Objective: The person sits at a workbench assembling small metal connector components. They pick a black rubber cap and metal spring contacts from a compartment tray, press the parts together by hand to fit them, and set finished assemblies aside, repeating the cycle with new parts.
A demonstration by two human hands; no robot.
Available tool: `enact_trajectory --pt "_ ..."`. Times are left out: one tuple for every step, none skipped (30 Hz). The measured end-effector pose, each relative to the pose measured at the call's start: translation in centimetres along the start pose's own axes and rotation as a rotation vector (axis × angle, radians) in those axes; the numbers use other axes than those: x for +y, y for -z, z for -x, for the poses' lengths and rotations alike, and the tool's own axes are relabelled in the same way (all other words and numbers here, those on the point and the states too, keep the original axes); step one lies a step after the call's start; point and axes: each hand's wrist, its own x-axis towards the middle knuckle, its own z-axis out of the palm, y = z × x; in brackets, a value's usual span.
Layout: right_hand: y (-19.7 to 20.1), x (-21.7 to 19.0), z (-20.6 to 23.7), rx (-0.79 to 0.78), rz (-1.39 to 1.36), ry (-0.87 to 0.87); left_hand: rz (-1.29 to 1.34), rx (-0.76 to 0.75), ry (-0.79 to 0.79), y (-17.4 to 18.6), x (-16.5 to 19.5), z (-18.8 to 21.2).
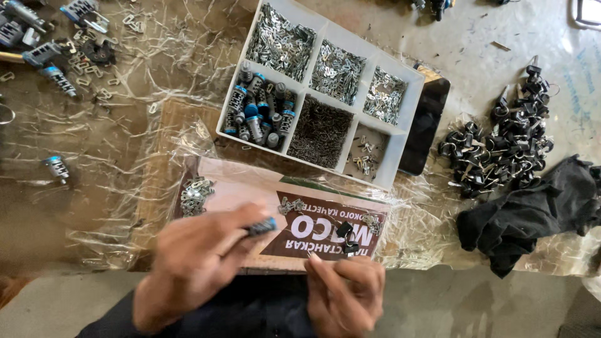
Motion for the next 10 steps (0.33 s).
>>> enact_trajectory --pt "-0.2 0.1 0.2 -0.043 0.066 0.018 -0.048 0.059 0.003 0.6 -0.2 -0.2" --pt "-0.6 0.3 0.2 -0.086 0.131 0.037 -0.043 0.069 0.053 1.2 -0.2 -0.4" --pt "-0.9 0.4 0.3 -0.13 0.196 0.054 -0.038 0.078 0.104 1.9 -0.2 -0.4" --pt "-1.3 0.4 0.5 -0.12 0.224 0.018 -0.036 0.087 0.157 2.3 -0.3 -0.5" --pt "-1.7 0.5 0.6 -0.112 0.249 -0.019 -0.048 0.085 0.184 2.5 -0.3 -0.5" --pt "-1.9 0.4 0.7 -0.107 0.274 -0.057 -0.061 0.082 0.213 2.7 -0.2 -0.5" --pt "-2.0 0.5 0.8 -0.119 0.262 -0.07 -0.074 0.08 0.242 2.8 -0.2 -0.4" --pt "-2.0 0.5 0.7 -0.129 0.252 -0.084 -0.069 0.075 0.23 2.8 -0.1 -0.4" --pt "-2.0 0.5 0.6 -0.135 0.243 -0.097 -0.063 0.07 0.215 2.7 -0.1 -0.5" --pt "-4.2 1.1 0.1 -0.132 0.244 -0.098 -0.056 0.065 0.197 2.6 -0.1 -0.7"
